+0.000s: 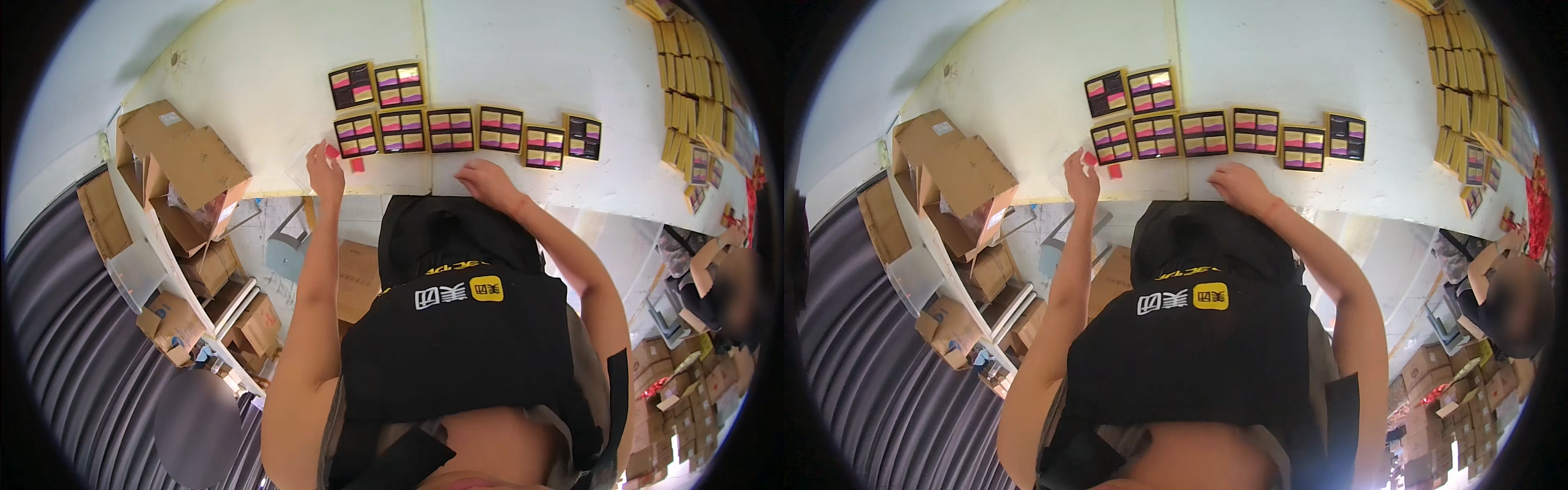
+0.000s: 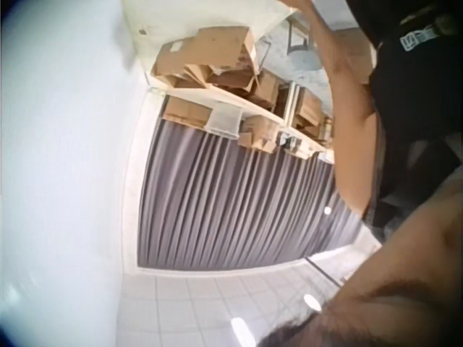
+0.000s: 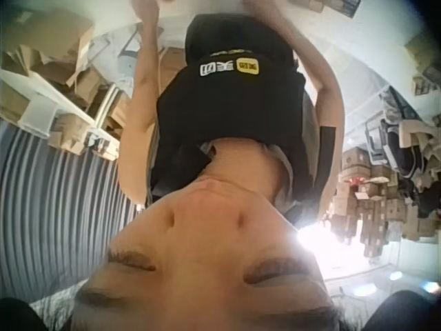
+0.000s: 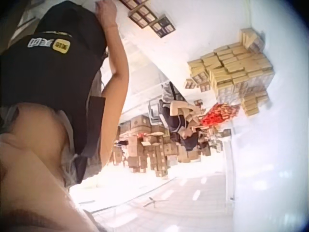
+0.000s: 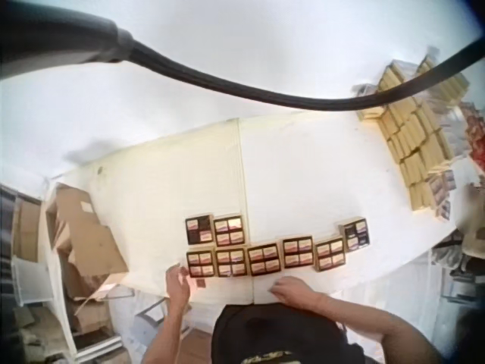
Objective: The person assembles cosmetic palettes by placing small colored blocks into black tray compartments on a white table. They retrieve blocks from a cardboard box, arrange them into the trays, and then place the completed palettes into a clear plastic bin.
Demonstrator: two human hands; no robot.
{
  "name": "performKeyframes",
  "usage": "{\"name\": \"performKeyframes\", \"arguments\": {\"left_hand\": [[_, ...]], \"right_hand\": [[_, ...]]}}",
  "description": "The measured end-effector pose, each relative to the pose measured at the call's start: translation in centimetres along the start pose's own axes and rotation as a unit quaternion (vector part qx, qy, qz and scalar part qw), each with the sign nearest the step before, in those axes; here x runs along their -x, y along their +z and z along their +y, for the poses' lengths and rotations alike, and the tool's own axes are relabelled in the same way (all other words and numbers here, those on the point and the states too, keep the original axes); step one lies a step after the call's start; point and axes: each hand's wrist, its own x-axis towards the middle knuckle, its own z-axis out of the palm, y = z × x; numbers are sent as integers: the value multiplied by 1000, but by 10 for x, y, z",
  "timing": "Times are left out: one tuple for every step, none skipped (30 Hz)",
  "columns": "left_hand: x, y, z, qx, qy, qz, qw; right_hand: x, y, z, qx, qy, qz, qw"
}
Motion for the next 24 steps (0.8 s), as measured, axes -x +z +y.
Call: {"name": "performKeyframes", "arguments": {"left_hand": [[-2, -3, -11, -36, 49, -24, 998], [-5, -6, -13, -74, 70, -57, 993], [-6, -6, -11, -111, 93, -89, 985], [-1, -1, -14, -113, 149, -20, 982], [-3, 2, -22, -106, 156, -18, 982], [-7, 7, -27, -92, 167, -18, 981], [-13, 18, -23, -70, 185, -26, 980], [-9, 16, -28, -43, 175, -49, 982], [-9, 9, -26, -9, 173, -78, 982], [-3, 4, -25, -2, 155, -65, 986], [2, -1, -26, 2, 135, -45, 990], [-1, -3, -22, -3, 141, -72, 987], [0, -9, -21, -17, 139, -90, 986], [3, -14, -22, -13, 150, -92, 984], [7, -20, -23, -14, 160, -93, 983], [12, -24, -22, 17, 131, -91, 987], [18, -29, -21, 43, 102, -91, 990], [21, -34, -21, 67, 72, -90, 991], [23, -35, -21, 133, 8, -100, 986], [24, -35, -21, 196, -56, -110, 973], [26, -40, -16, 253, -122, -119, 952], [23, -41, -10, 304, -172, -138, 927], [17, -45, 7, 338, -187, -164, 908], [11, -47, 29, 373, -201, -185, 887]], "right_hand": [[-27, 15, -9, 13, -19, -47, 999], [-53, 38, -15, 44, -110, -25, 993], [-77, 66, -21, 76, -200, -2, 977], [-100, 90, -38, 93, -228, -54, 968], [-122, 114, -51, 112, -250, -105, 956], [-140, 144, -51, 200, -328, -63, 921], [-153, 182, -48, 285, -300, -66, 908], [-161, 193, -59, 251, -231, 0, 940], [-166, 203, -57, 256, -224, 77, 937], [-167, 203, -58, 264, -220, 64, 937], [-164, 188, -62, 273, -234, 1, 933], [-159, 185, -56, 291, -236, -22, 927], [-156, 182, -52, 305, -250, -45, 918], [-152, 174, -41, 275, -283, -11, 919], [-147, 166, -30, 241, -318, 25, 917], [-140, 158, -19, 206, -353, 61, 911], [-131, 150, -14, 193, -337, 50, 920], [-122, 142, -10, 178, -323, 40, 929], [-113, 135, -6, 162, -309, 31, 937], [-106, 125, -6, 172, -279, 27, 944], [-101, 115, -12, 176, -252, 25, 951], [-94, 109, -16, 181, -224, 22, 958], [-87, 107, -19, 191, -187, 32, 963], [-81, 102, -19, 203, -154, 40, 966]]}}
